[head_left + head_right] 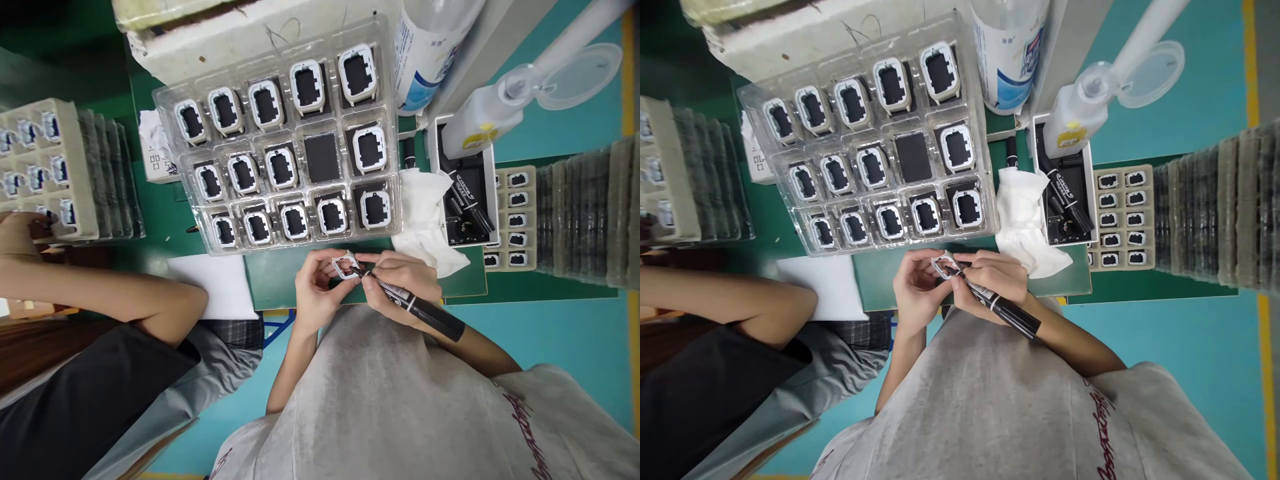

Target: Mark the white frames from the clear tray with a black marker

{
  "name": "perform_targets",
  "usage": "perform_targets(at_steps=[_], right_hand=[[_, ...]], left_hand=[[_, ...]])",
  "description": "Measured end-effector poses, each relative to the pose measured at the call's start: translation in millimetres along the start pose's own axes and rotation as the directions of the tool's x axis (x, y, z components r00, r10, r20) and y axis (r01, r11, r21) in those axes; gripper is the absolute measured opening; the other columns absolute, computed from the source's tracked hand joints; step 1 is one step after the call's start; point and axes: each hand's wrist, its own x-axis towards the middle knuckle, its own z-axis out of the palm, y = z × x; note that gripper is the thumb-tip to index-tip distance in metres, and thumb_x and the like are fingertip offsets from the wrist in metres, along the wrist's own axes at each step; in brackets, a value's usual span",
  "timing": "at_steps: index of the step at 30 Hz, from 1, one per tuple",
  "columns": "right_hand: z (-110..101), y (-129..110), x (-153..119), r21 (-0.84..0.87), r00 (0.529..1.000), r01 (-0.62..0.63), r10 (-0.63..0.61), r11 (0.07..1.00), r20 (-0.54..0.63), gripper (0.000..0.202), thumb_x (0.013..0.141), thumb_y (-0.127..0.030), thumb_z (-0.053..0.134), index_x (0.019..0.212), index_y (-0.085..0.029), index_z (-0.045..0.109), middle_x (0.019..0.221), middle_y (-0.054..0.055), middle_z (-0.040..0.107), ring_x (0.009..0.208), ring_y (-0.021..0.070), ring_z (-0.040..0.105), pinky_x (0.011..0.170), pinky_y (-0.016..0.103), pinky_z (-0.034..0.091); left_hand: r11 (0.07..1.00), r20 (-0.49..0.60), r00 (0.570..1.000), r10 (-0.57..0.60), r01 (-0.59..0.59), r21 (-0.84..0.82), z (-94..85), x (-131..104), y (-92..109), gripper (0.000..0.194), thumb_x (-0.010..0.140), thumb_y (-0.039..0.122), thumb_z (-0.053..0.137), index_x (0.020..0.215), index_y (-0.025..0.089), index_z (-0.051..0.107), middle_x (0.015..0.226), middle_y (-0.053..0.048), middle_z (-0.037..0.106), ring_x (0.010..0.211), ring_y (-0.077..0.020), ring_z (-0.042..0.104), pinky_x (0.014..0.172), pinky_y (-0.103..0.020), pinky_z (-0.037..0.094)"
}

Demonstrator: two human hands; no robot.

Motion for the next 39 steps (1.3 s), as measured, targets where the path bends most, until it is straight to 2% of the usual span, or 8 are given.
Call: perform_targets(at_steps=[6, 11, 20, 26, 29, 33, 37, 39], right_hand=[[3.3, 1.5, -0.7, -0.028, 1.0, -0.014, 0.013, 1.0, -0.006, 0.025, 0.099, -0.009, 0.077, 0.103, -0.031, 0.066, 0.081, -0.007, 0.078, 0.07, 0.0161, 0.079, 0.089, 0.044, 0.082], [6.6, 3.9, -5.3, -0.085, 0.998, -0.064, 0.062, 0.994, -0.03, 0.022, 0.099, -0.011, 0.079, 0.099, -0.029, 0.067, 0.081, -0.006, 0.078, 0.079, 0.0196, 0.085, 0.085, 0.042, 0.081], [7.2, 4.0, -8.3, -0.106, 0.992, -0.113, 0.106, 0.988, -0.068, 0.023, 0.096, -0.01, 0.081, 0.098, -0.029, 0.069, 0.082, -0.005, 0.078, 0.089, 0.0236, 0.088, 0.08, 0.038, 0.078], [3.7, 1.8, -9.7, -0.07, 0.99, -0.09, 0.081, 0.993, -0.117, 0.023, 0.097, -0.009, 0.081, 0.104, -0.028, 0.069, 0.081, -0.004, 0.077, 0.086, 0.0242, 0.088, 0.084, 0.044, 0.079], [-2.3, -1.4, -10.9, -0.045, 0.978, -0.085, 0.075, 0.995, -0.194, 0.024, 0.097, -0.007, 0.078, 0.106, -0.027, 0.068, 0.076, -0.006, 0.074, 0.071, 0.0208, 0.082, 0.087, 0.05, 0.08], [-6.0, -2.4, -12.7, -0.064, 0.969, -0.1, 0.082, 0.993, -0.232, 0.024, 0.097, -0.006, 0.076, 0.103, -0.028, 0.066, 0.07, -0.007, 0.071, 0.064, 0.0195, 0.077, 0.083, 0.049, 0.08], [-1.9, 1.4, -14.0, -0.148, 0.968, -0.096, 0.058, 0.984, -0.242, 0.02, 0.096, -0.011, 0.08, 0.099, -0.028, 0.068, 0.078, -0.002, 0.077, 0.077, 0.0248, 0.085, 0.075, 0.042, 0.077], [0.7, 3.9, -14.4, -0.176, 0.966, -0.085, 0.038, 0.981, -0.254, 0.017, 0.097, -0.015, 0.081, 0.099, -0.028, 0.07, 0.083, 0.0, 0.081, 0.08, 0.026, 0.086, 0.071, 0.04, 0.075]], left_hand=[[1.0, -0.013, 1.0, 0.027, -0.027, -0.013, 2.0, -1.0, -0.1, 0.051, 0.079, 0.035, 0.108, 0.117, 0.024, 0.076, 0.102, -0.005, 0.089, 0.093, -0.0205, 0.088, 0.088, -0.029, 0.072], [0.997, -0.074, 0.997, -0.016, 0.021, 0.076, 8.3, -5.6, 1.4, 0.054, 0.082, 0.035, 0.103, 0.128, 0.022, 0.077, 0.103, -0.007, 0.088, 0.086, -0.0187, 0.086, 0.082, -0.028, 0.072], [0.981, -0.098, 0.995, -0.016, 0.034, 0.193, 12.8, -8.2, 1.5, 0.044, 0.088, 0.033, 0.094, 0.127, 0.022, 0.077, 0.097, -0.003, 0.086, 0.075, -0.0153, 0.079, 0.074, -0.026, 0.069], [0.932, -0.074, 0.989, 0.131, -0.097, 0.35, 9.8, -14.5, 2.0, 0.043, 0.091, 0.037, 0.096, 0.127, 0.024, 0.078, 0.115, -0.006, 0.077, 0.083, -0.0157, 0.073, 0.073, -0.026, 0.064], [0.851, -0.117, 0.949, 0.292, -0.202, 0.484, 1.3, -28.2, 7.4, 0.043, 0.09, 0.035, 0.097, 0.128, 0.024, 0.078, 0.121, -0.008, 0.07, 0.095, -0.0198, 0.073, 0.074, -0.029, 0.063], [0.729, -0.122, 0.837, 0.533, -0.381, 0.569, -18.1, -28.2, 28.4, 0.057, 0.094, 0.036, 0.092, 0.147, 0.027, 0.074, 0.125, -0.011, 0.072, 0.115, -0.03, 0.074, 0.088, -0.039, 0.066], [0.609, 0.012, 0.756, 0.654, -0.537, 0.583, -26.0, 21.7, 70.6, 0.09, 0.097, 0.035, 0.089, 0.176, 0.033, 0.046, 0.142, -0.013, 0.076, 0.125, -0.0339, 0.076, 0.096, -0.044, 0.065], [0.522, 0.13, 0.752, 0.646, -0.559, 0.644, -23.9, 58.7, 88.8, 0.088, 0.099, 0.035, 0.087, 0.177, 0.033, 0.044, 0.149, -0.013, 0.075, 0.132, -0.0355, 0.073, 0.105, -0.047, 0.062]])
